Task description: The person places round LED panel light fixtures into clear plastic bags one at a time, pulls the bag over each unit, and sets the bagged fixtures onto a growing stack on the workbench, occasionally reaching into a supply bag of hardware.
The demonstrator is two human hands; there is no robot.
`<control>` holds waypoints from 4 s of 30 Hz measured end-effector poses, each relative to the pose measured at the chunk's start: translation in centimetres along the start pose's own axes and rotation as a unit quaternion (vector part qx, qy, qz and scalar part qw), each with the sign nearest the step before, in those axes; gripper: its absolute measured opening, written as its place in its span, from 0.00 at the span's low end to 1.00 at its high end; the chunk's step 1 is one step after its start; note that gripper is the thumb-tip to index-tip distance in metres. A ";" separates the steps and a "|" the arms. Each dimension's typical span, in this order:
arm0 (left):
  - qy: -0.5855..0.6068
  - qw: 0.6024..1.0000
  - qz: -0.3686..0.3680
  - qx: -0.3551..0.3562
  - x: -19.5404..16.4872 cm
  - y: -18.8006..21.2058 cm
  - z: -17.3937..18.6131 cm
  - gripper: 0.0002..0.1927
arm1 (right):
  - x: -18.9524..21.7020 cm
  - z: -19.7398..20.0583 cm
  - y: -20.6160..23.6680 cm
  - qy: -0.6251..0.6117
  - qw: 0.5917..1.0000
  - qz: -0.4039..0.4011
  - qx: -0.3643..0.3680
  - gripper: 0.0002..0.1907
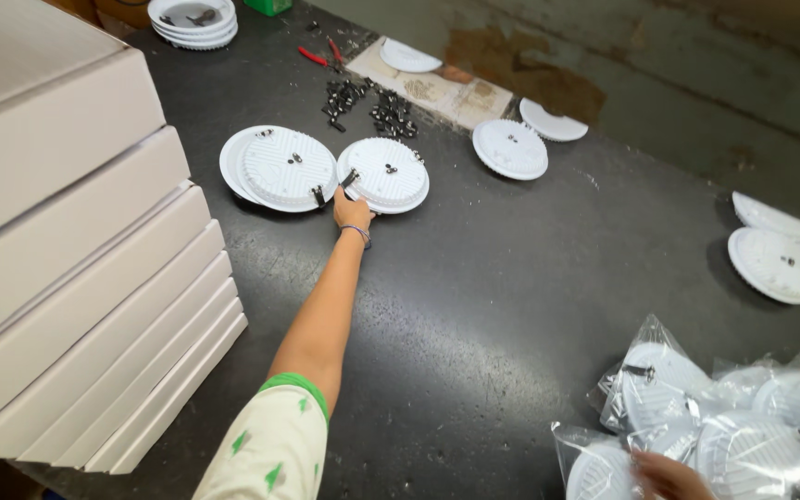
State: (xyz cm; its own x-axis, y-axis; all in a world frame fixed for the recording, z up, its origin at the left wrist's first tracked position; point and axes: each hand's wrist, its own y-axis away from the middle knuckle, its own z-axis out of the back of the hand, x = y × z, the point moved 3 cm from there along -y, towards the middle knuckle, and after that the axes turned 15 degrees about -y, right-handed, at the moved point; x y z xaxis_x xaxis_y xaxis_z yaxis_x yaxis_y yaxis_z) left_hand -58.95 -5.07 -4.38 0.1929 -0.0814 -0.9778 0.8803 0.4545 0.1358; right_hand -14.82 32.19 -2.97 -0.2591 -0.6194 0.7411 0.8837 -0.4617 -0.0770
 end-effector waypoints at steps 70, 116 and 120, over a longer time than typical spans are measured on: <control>-0.206 0.866 -0.323 0.321 11.4 66.8 6.5 0.29 | -23.7 28.3 23.7 0.112 0.950 0.164 -0.241 0.14; -0.249 0.875 -0.373 0.184 -1.3 53.7 29.2 0.05 | 9.2 -0.7 17.0 -0.438 0.786 0.215 0.379 0.11; -0.287 0.829 -0.464 0.122 -2.9 50.6 32.0 0.05 | 17.2 1.8 18.0 -0.341 0.820 0.297 0.351 0.17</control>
State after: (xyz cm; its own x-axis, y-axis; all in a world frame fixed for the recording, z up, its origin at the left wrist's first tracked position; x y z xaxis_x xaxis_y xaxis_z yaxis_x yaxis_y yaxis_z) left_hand -1.12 -10.24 10.39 -0.5038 -0.7358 -0.4526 0.8133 -0.2275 -0.5355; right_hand -2.63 14.33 9.61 0.3653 0.0069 0.9309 0.8434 0.4208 -0.3341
